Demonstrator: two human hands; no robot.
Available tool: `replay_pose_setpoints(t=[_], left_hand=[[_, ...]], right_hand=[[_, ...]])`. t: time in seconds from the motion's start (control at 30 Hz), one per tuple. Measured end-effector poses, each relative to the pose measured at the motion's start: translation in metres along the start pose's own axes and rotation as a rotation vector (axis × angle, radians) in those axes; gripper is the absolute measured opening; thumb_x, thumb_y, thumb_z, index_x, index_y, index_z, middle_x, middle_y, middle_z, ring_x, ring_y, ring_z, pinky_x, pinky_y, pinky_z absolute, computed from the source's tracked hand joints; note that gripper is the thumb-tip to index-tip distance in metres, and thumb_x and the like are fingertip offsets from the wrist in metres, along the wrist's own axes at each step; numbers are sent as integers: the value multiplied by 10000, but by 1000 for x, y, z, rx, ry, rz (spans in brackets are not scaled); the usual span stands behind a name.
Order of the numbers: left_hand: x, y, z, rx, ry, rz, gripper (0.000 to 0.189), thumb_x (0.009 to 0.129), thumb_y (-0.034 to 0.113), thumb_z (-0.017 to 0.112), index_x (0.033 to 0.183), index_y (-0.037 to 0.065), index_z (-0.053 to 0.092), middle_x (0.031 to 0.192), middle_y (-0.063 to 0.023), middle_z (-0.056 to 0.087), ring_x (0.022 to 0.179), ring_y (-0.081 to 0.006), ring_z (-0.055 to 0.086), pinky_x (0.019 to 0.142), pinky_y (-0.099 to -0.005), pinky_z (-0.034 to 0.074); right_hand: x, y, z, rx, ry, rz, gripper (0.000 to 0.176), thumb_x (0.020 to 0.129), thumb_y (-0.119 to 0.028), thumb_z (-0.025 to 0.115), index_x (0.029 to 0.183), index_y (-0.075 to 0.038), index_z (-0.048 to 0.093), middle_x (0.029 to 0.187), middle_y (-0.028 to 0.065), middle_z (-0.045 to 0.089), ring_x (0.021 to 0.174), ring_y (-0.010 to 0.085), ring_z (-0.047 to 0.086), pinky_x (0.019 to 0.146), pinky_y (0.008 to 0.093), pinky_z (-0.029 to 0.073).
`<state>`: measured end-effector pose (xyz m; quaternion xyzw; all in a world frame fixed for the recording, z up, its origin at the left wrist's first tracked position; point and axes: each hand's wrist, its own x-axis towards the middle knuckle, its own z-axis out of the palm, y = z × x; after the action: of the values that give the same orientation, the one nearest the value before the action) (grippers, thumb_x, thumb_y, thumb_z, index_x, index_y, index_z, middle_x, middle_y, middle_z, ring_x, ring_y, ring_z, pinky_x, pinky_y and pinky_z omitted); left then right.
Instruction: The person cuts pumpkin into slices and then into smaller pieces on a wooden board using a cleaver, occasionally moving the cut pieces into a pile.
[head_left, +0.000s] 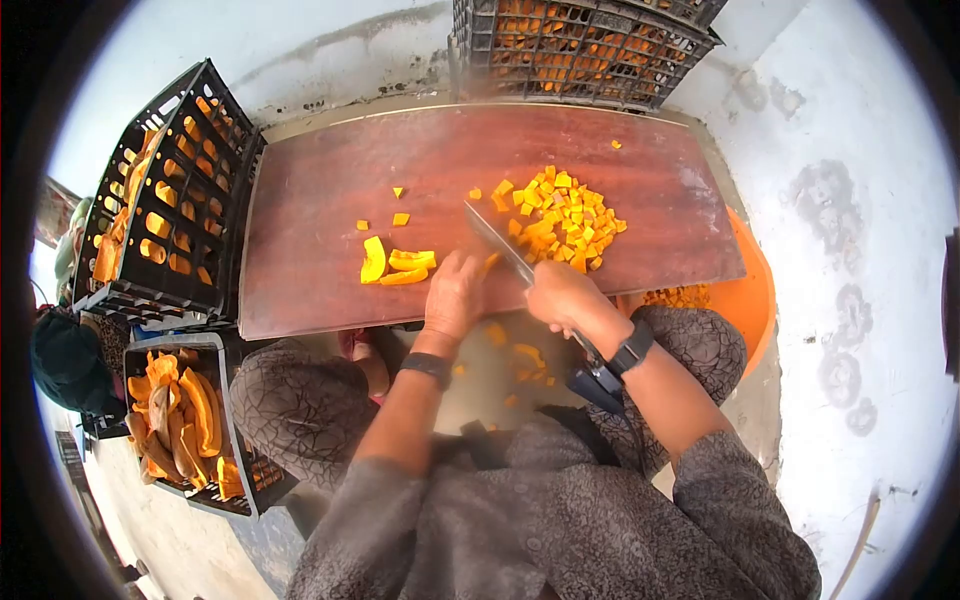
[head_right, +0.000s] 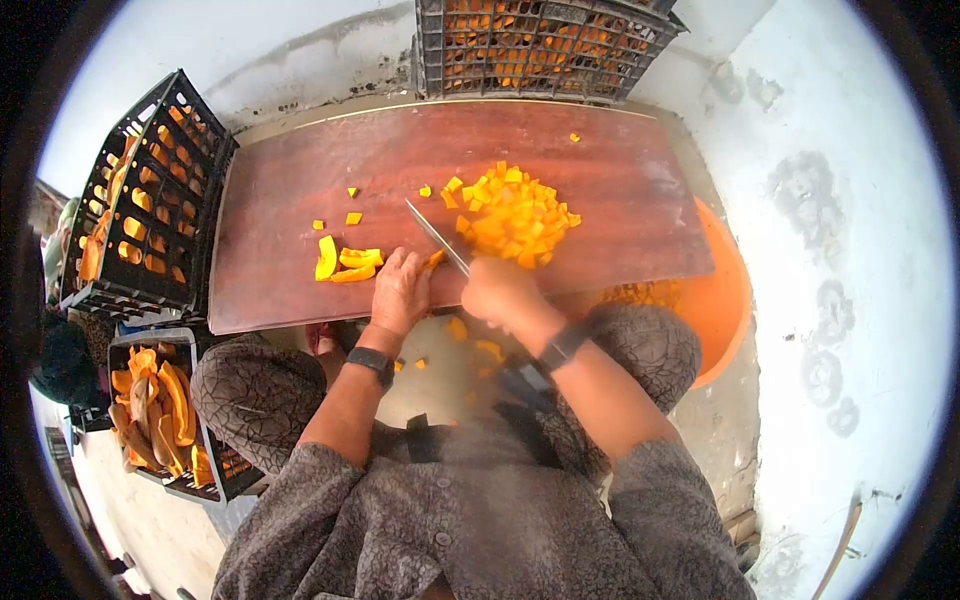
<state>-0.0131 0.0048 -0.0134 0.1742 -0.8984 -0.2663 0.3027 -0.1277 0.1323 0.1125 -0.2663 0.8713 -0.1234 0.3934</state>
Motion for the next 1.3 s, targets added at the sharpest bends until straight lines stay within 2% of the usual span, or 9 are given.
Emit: replay_pose_setpoints(t=[0.23,0.3,0.4,0.83,0.9,1.03,1.13,1.2,1.3], left_hand=[[1,2,-5,-67,-22,-7,166,816,16,645,975,50,610,912,-179,581,872,-403,602,747,-481,517],[1,4,-7,-71,-34,-19,169,829,30,654,993,47,616,928,-181,595,886,-400,604,759,-469,523],[2,6,-5,-141,36,17,183,825,14,654,1001,50,618,965,-178,611,894,-399,617,762,-461,530],[2,5,-5,-126,23,13,179,826,18,646,994,53,594,978,-168,596,902,-400,615,760,-459,527],[2,8,-8,-123,40,42,185,815,-3,662,978,41,587,952,-162,598,885,-393,617,744,-444,526],[2,8,-9,-106,0,19,179,819,-3,644,984,39,586,959,-173,579,892,-403,606,751,-458,520],[2,8,-9,-105,-1,32,186,814,-7,638,988,34,584,960,-180,572,897,-410,600,755,-464,517],[2,7,-9,-111,1,43,193,810,-10,638,990,33,582,958,-182,571,899,-414,597,756,-466,516],[3,7,-10,-118,-28,31,195,811,-15,635,993,30,581,958,-185,571,894,-418,595,760,-470,514]], right_hand=[[15,5,3,38,-14,-8,196,857,-131,522,898,37,615,642,166,626,514,245,630,441,374,490],[11,20,5,354,42,-86,291,936,-193,559,834,78,591,604,135,590,465,213,587,426,355,477],[9,22,4,404,72,-65,306,941,-212,571,817,67,594,595,113,585,463,196,579,426,354,475],[-22,10,8,84,160,-179,383,959,-251,578,791,90,624,566,140,600,465,241,611,474,376,503],[-27,6,6,51,131,-105,322,918,-265,609,899,44,695,925,295,671,922,470,644,819,514,501],[-27,6,5,-14,116,-104,315,920,-252,601,911,49,693,942,299,670,930,470,642,823,518,498],[-28,3,2,-37,90,-102,310,924,-241,590,848,44,684,817,283,672,804,442,672,749,494,522],[-28,2,-1,6,17,-101,371,960,-215,559,831,125,634,594,188,623,485,287,636,497,403,531],[-25,-6,-4,-66,-37,-55,348,960,-193,550,873,134,633,604,191,624,495,291,642,490,398,530]])
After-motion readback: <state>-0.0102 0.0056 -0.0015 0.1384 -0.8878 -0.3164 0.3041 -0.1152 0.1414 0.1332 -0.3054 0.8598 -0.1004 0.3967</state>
